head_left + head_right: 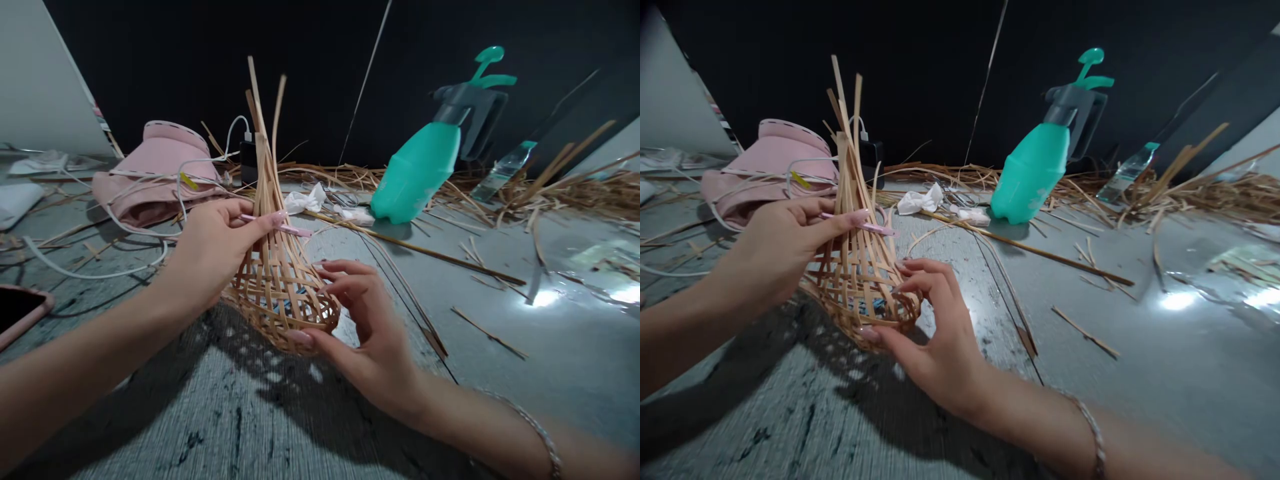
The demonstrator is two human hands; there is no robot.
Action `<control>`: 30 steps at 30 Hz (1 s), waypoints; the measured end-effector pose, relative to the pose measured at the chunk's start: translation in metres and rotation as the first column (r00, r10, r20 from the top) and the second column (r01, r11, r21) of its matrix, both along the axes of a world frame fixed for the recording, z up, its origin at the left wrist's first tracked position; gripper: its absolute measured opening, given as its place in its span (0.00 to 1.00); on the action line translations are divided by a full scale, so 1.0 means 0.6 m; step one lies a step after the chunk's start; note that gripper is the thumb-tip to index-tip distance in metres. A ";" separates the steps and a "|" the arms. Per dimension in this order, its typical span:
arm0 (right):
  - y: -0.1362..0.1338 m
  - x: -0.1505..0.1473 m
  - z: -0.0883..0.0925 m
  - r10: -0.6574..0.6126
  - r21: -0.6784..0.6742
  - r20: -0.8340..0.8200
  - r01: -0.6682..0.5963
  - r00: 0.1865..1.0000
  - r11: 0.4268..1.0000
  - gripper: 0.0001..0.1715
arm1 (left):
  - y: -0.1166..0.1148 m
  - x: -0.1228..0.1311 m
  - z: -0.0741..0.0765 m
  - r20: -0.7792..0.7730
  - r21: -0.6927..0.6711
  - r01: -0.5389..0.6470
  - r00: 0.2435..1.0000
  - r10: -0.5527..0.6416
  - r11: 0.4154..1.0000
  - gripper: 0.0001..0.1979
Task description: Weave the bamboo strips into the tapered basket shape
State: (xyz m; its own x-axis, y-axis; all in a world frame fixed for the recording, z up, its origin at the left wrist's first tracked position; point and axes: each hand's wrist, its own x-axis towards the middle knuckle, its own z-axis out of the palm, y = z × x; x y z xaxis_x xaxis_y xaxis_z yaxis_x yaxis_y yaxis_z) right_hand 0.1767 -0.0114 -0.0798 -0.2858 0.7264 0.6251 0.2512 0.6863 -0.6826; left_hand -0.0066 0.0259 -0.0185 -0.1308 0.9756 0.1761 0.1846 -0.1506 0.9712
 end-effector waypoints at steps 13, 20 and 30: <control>-0.004 -0.002 0.007 -0.068 -0.044 0.015 0.069 0.998 0.997 0.16 | 0.006 -0.003 -0.008 0.031 -0.014 -0.021 0.999 0.021 1.000 0.12; -0.004 -0.001 0.007 -0.064 -0.070 0.022 0.065 0.998 0.995 0.14 | 0.005 -0.003 -0.007 0.005 -0.021 -0.009 1.000 0.009 1.000 0.12; -0.003 0.000 0.018 -0.035 -0.133 0.027 0.038 0.999 0.990 0.15 | 0.008 -0.002 -0.014 0.049 -0.035 0.020 0.999 -0.018 0.999 0.13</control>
State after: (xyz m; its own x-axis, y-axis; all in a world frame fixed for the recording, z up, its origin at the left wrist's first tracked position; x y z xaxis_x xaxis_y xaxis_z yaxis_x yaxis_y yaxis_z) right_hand 0.1769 -0.0135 -0.0689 -0.2720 0.8128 0.5151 0.2922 0.5798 -0.7606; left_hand -0.0080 0.0306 -0.0267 -0.1197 0.9835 0.1356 0.1346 -0.1192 0.9837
